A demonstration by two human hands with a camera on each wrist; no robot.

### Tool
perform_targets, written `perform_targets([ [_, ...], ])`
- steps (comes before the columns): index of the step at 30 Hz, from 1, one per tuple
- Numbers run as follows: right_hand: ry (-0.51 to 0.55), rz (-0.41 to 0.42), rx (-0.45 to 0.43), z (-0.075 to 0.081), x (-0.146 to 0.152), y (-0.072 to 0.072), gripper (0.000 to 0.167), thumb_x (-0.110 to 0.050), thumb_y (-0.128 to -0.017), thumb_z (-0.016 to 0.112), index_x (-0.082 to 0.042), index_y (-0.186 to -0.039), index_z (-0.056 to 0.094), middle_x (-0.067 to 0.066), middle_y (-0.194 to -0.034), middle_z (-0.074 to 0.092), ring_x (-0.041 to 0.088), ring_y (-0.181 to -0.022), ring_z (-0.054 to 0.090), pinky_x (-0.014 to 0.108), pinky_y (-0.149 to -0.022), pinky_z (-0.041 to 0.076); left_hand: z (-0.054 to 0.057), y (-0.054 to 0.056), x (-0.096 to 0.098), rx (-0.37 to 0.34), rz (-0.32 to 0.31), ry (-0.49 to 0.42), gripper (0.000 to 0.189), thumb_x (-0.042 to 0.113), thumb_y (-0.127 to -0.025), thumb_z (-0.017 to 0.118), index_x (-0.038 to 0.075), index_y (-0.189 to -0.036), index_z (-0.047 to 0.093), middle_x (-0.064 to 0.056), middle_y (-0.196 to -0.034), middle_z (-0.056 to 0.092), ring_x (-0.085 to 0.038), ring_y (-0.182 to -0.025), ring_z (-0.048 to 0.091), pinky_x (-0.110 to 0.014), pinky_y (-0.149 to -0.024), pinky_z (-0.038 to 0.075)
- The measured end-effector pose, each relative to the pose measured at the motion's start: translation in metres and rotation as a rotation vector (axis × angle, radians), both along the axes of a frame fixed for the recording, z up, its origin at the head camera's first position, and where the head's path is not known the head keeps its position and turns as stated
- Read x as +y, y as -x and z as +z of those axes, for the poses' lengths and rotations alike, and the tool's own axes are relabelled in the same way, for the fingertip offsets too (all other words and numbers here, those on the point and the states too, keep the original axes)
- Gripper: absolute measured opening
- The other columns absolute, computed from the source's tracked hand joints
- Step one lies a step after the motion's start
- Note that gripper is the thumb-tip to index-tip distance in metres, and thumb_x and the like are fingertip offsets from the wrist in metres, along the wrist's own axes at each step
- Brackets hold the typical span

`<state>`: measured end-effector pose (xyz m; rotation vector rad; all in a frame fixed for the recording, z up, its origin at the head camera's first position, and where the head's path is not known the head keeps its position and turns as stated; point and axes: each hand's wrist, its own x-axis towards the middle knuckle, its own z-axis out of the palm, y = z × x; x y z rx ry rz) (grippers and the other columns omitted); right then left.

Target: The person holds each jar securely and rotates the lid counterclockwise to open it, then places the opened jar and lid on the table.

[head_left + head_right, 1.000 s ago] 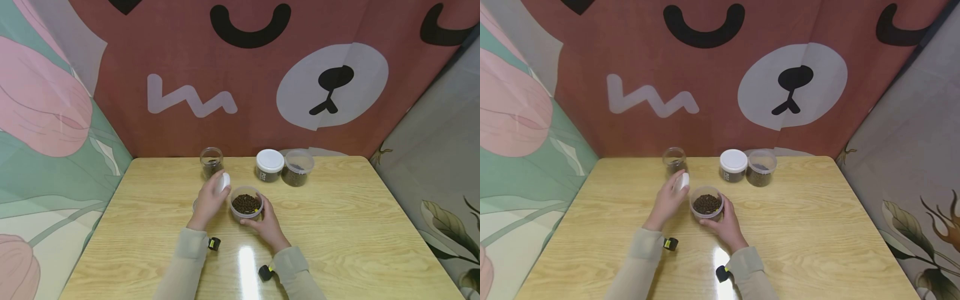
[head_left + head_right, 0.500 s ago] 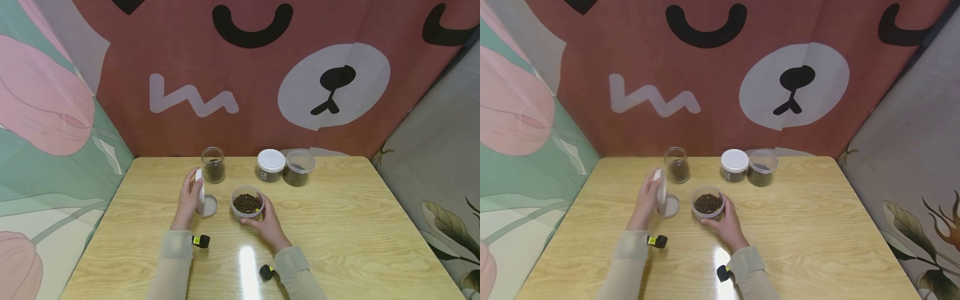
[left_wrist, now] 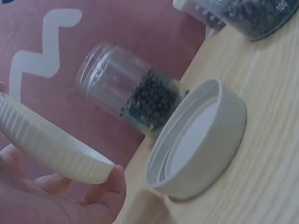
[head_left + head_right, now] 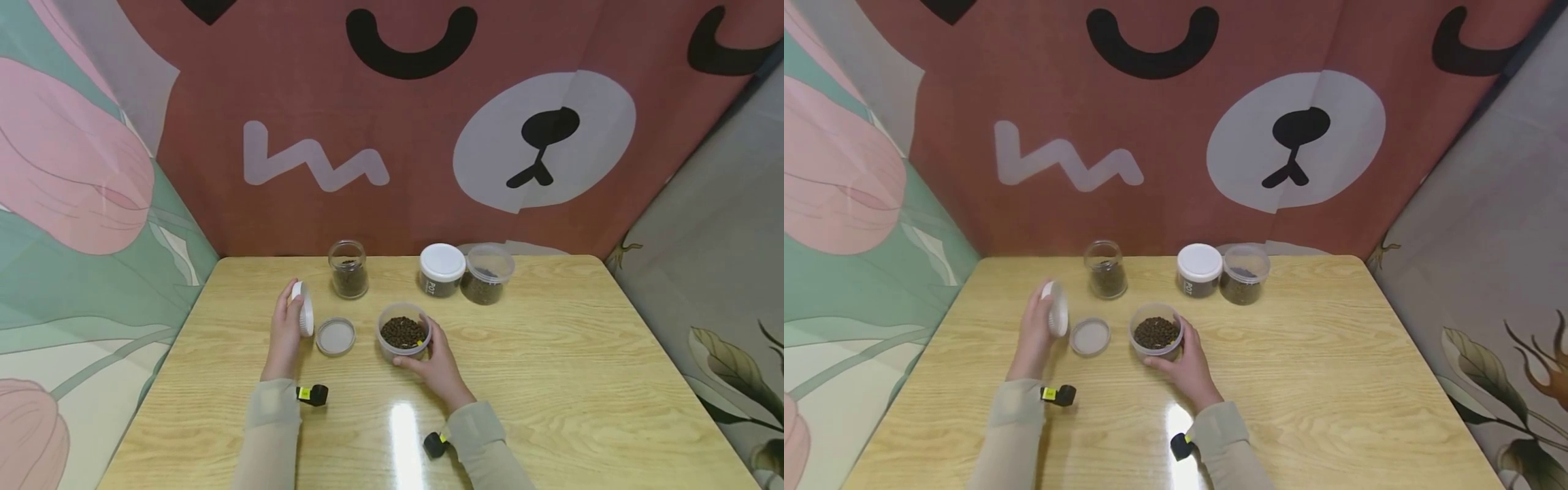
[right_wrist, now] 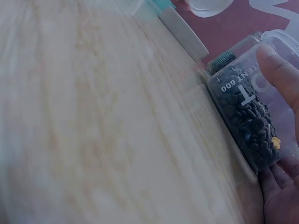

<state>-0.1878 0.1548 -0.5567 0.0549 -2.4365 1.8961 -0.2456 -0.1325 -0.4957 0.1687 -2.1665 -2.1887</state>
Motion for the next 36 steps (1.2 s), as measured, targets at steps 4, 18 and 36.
perform_targets([
  [4, 0.0, -0.005, -0.009, 0.001, 0.0, 0.0, 0.103, -0.021, -0.074, 0.092, -0.015, -0.157, 0.032, 0.018, -0.158, 0.035, 0.035, -0.148, 0.03, 0.048, -0.122, 0.022, -0.005, 0.001, -0.007, -0.079, 0.028, -0.036, 0.054, 0.035, -0.109, 0.032, 0.025, -0.162, 0.026, -0.009, -0.166, 0.022, -0.033, -0.144, 0.029, -0.051, -0.108, 0.035],
  [18, -0.014, 0.017, -0.043, 0.046, -0.007, -0.016, 0.099, -0.009, -0.078, 0.088, -0.003, -0.157, 0.028, 0.027, -0.157, 0.033, 0.04, -0.147, 0.03, 0.05, -0.121, 0.023, -0.019, 0.0, -0.02, -0.176, 0.085, -0.232, 0.057, 0.04, -0.108, 0.032, 0.028, -0.163, 0.021, -0.005, -0.168, 0.014, -0.032, -0.146, 0.02, -0.064, -0.109, 0.029],
  [36, 0.0, -0.003, -0.012, 0.001, -0.001, 0.0, 0.104, -0.019, -0.075, 0.091, -0.015, -0.158, 0.03, 0.018, -0.158, 0.035, 0.036, -0.148, 0.03, 0.049, -0.122, 0.022, -0.018, -0.011, -0.035, -0.282, 0.183, -0.486, 0.065, 0.058, -0.105, 0.023, 0.024, -0.16, 0.025, -0.012, -0.14, 0.037, -0.033, -0.125, 0.05, -0.049, -0.094, 0.055],
])
